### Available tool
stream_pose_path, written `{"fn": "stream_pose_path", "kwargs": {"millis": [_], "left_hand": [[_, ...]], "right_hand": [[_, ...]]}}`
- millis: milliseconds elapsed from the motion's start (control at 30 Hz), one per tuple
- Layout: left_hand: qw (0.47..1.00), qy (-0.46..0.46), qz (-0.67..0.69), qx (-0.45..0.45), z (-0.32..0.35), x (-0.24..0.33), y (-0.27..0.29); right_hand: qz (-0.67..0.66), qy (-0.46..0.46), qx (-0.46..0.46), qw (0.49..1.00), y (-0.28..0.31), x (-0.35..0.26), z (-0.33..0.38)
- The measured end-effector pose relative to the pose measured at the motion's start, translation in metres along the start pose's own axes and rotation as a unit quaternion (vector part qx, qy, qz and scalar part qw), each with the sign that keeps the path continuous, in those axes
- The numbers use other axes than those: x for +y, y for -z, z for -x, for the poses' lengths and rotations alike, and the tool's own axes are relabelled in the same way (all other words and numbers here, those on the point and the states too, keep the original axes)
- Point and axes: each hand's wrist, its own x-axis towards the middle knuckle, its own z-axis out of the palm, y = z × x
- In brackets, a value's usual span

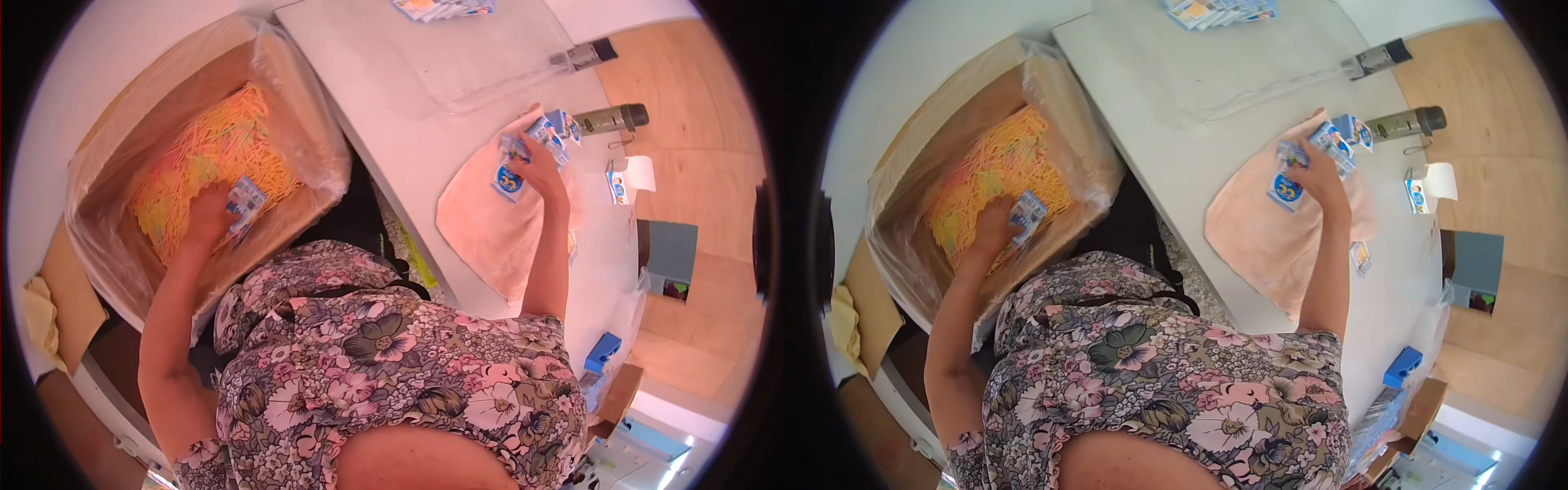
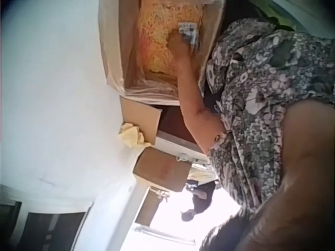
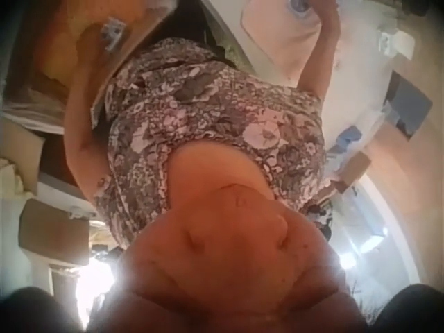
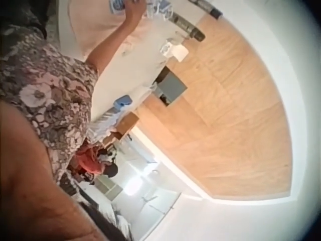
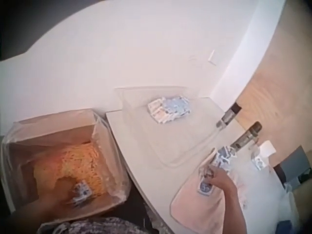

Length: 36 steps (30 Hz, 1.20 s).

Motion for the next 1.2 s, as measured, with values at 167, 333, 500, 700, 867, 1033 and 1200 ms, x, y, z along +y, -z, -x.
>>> {"fn": "stream_pose_path", "kwargs": {"millis": [167, 333, 500, 700, 867, 1033, 1200], "left_hand": [[0.996, 0.004, -0.059, 0.059, 0.009, 0.004, -0.003], [0.993, 0.009, -0.092, 0.073, 0.012, -0.006, -0.006], [0.99, -0.039, -0.036, 0.128, 0.02, -0.021, -0.01], [0.987, -0.03, 0.068, 0.145, 0.001, -0.019, -0.022], [0.977, 0.034, 0.175, 0.12, -0.001, -0.028, -0.033], [0.974, 0.046, 0.174, 0.139, 0.005, -0.027, -0.026], [0.977, 0.147, 0.108, 0.109, 0.011, -0.021, -0.007]], "right_hand": [[0.062, -0.078, -0.08, 0.992, 0.004, -0.022, -0.011], [0.075, -0.035, 0.042, 0.996, 0.011, -0.051, 0.018], [0.035, -0.118, 0.197, 0.973, 0.042, 0.01, 0.031], [0.345, 0.065, 0.313, 0.883, 0.04, 0.053, 0.039], [0.284, 0.105, 0.381, 0.874, 0.026, -0.025, 0.032], [0.202, 0.216, 0.395, 0.87, 0.015, -0.107, 0.038], [0.114, 0.372, 0.357, 0.849, -0.025, -0.183, 0.042]]}}
